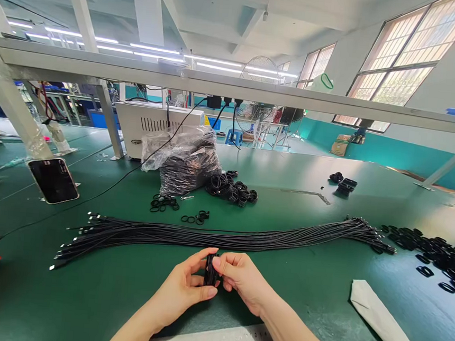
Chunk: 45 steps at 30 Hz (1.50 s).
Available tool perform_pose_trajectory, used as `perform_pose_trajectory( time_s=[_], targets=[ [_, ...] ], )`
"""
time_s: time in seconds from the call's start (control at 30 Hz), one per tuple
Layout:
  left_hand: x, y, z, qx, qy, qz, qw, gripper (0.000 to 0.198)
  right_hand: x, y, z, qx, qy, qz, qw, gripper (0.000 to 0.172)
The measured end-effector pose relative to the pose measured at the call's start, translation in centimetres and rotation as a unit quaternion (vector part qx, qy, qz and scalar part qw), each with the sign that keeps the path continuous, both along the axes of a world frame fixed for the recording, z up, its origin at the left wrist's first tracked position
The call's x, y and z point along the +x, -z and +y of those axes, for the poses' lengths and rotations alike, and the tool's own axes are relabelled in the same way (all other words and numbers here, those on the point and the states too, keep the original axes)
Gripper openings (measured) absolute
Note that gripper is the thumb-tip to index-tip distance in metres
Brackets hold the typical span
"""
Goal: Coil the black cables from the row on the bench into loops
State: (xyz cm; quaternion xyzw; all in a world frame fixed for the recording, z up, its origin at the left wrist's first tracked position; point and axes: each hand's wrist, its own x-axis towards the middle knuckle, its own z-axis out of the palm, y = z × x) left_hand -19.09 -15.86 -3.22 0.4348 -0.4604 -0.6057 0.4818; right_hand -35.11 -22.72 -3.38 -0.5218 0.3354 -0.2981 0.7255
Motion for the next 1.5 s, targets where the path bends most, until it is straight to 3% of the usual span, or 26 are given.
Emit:
perform_pose_trajectory(
  time_s=[0.23,0.4,0.63,0.97,1.3,1.5],
  targets=[
    [0.0,0.3,0.0,-0.011,-0.055,-0.072,0.996,0.074,-0.4,-0.4,0.1,-0.029,-0.011,0.046,0.998,0.038],
    [0.1,0.8,-0.2,0.009,-0.033,-0.141,0.989,0.080,-0.4,0.1,-0.2,-0.019,-0.019,0.032,0.999,0.041],
    [-0.2,-1.2,0.7,0.004,-0.048,-0.206,0.977,0.073,-0.5,0.7,-0.8,-0.014,-0.056,0.033,0.998,0.039],
    [-0.5,-1.2,0.7,0.010,-0.024,-0.128,0.991,0.061,-1.1,0.4,-0.8,0.007,-0.104,-0.008,0.995,0.036],
    [0.1,-0.5,0.4,0.013,-0.023,-0.055,0.998,0.065,-0.7,0.3,-0.4,0.044,-0.098,-0.073,0.991,0.040],
    [0.9,-0.1,-0.1,0.028,0.025,-0.034,0.999,0.058,-0.8,0.1,-0.4,0.044,-0.090,-0.070,0.992,0.038]
  ],
)
